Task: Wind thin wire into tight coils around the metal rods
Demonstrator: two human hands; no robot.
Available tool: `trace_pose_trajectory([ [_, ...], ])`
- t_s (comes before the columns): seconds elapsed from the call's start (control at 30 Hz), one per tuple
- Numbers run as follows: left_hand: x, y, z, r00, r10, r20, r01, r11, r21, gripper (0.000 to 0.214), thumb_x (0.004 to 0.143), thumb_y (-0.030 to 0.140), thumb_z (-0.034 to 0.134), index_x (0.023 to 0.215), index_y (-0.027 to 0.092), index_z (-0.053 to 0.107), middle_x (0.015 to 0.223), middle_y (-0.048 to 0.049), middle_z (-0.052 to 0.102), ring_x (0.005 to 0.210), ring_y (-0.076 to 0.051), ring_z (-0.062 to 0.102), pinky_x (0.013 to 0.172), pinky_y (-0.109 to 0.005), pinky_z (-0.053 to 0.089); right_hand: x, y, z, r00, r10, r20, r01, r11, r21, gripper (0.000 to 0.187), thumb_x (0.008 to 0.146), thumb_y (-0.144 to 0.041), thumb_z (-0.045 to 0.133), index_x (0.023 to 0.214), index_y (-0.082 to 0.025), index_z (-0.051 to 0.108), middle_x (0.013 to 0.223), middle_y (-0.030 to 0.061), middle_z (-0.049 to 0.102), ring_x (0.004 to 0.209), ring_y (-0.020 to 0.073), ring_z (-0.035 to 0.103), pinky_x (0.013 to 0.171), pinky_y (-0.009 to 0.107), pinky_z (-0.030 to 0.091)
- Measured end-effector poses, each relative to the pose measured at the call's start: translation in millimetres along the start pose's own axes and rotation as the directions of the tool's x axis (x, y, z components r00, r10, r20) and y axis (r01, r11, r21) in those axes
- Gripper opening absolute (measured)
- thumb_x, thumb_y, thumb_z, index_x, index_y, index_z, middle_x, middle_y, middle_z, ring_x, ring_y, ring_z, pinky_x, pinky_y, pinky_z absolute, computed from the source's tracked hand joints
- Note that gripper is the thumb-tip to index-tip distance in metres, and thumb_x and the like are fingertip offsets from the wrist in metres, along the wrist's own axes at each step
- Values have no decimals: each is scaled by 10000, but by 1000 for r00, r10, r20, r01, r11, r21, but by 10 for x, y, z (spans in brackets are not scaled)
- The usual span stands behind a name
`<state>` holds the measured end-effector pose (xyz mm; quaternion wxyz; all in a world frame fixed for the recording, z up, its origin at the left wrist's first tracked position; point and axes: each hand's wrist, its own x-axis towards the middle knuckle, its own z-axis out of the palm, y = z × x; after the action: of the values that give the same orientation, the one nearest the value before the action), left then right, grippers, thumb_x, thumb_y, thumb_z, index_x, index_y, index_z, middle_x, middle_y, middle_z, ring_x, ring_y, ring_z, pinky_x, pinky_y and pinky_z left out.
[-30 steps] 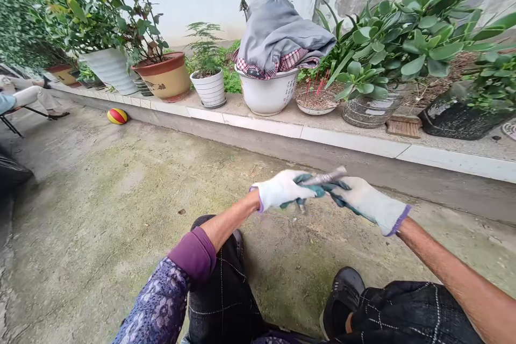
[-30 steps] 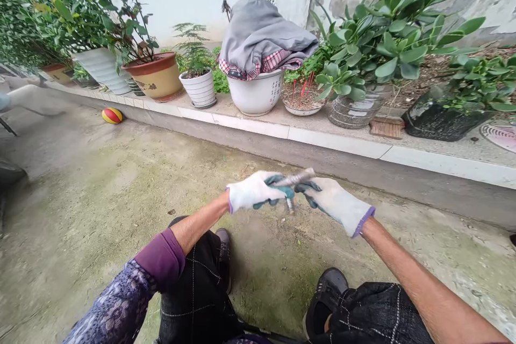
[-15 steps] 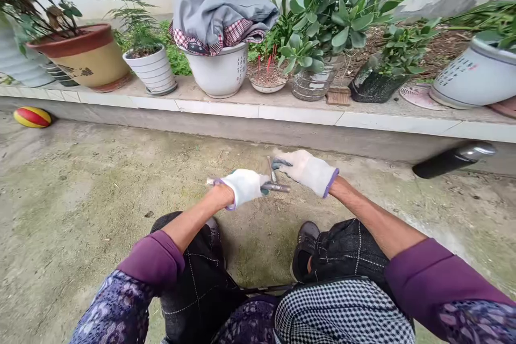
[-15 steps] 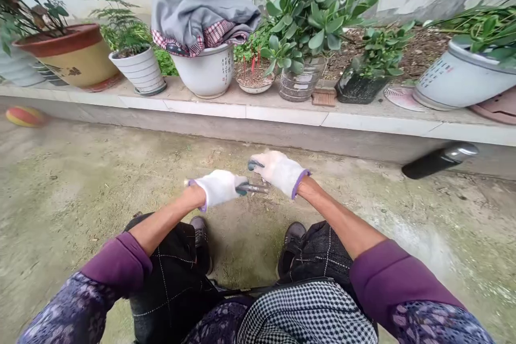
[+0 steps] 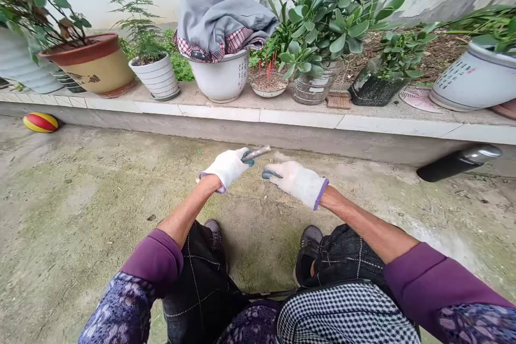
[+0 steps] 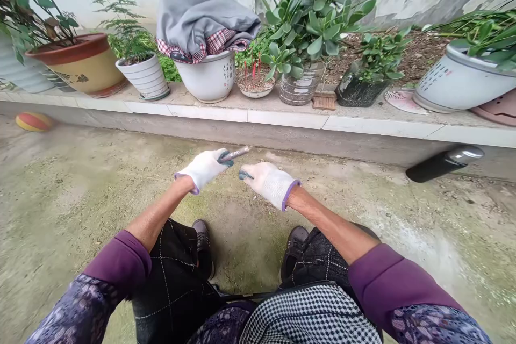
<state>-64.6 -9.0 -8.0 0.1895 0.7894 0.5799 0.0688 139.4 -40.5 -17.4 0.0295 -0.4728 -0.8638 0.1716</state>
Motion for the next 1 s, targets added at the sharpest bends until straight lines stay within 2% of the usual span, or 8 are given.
trace_pose_trajectory([
  [0.07,-29,22,66,995,22,94,-35,989,144,255,840,413,571,995,242,678,732,-28,647,628,-162,568,604,-247,376,-19,27,-36,1000,28,-10,-28,999,-21,274,942,-257,440,997,-200,701,896,63,725,733,170,613,681,258,409],
  [0.13,-85,86,140,973,87,216,-119,983,142,231,825,399,583,969,253,689,701,-18,641,618,-164,571,595,-244,372,-24,125,-64,997,60,-43,-60,998,3,264,921,-247,456,994,-202,706,904,62,727,768,177,626,707,259,428],
  [0.27,-202,242,241,913,270,307,-225,959,-173,210,784,399,639,867,213,689,685,22,615,600,-116,518,555,-210,363,-14,332,-93,993,94,-78,-72,968,242,239,832,-233,499,912,-201,721,896,52,727,803,182,633,728,269,471],
  [0.4,-255,316,153,932,236,273,-90,884,-459,266,754,429,672,859,185,652,643,47,537,504,-67,418,453,-182,322,-31,345,-154,979,206,2,-162,766,622,284,785,-294,473,907,-172,698,685,9,641,491,124,499,447,242,398],
  [0.53,-219,290,21,970,113,216,42,794,-606,289,765,416,665,937,185,641,624,52,496,442,-51,388,381,-166,299,-33,253,-169,958,274,84,-245,633,735,228,757,-274,484,864,-156,647,533,-44,483,389,91,384,360,218,318],
  [0.67,-117,218,58,992,-18,123,95,743,-663,327,761,399,666,1010,188,657,625,58,480,410,-41,354,343,-165,300,0,215,-79,983,185,20,-161,791,590,213,829,-304,475,830,-174,644,589,-22,543,445,94,448,431,217,368],
  [0.8,-53,205,125,987,-96,127,157,717,-679,319,747,365,683,1000,172,660,609,56,480,409,-44,382,333,-161,299,9,205,-7,998,28,-63,-5,941,339,228,878,-291,482,806,-182,669,686,12,643,583,118,529,553,228,395],
  [1.0,-62,223,62,971,-105,215,239,431,-870,349,758,348,682,1045,153,640,582,64,481,371,-29,306,341,-173,270,-16,207,3,995,6,-102,12,983,183,247,912,-239,469,944,-197,710,860,46,716,744,160,596,684,249,418],
])
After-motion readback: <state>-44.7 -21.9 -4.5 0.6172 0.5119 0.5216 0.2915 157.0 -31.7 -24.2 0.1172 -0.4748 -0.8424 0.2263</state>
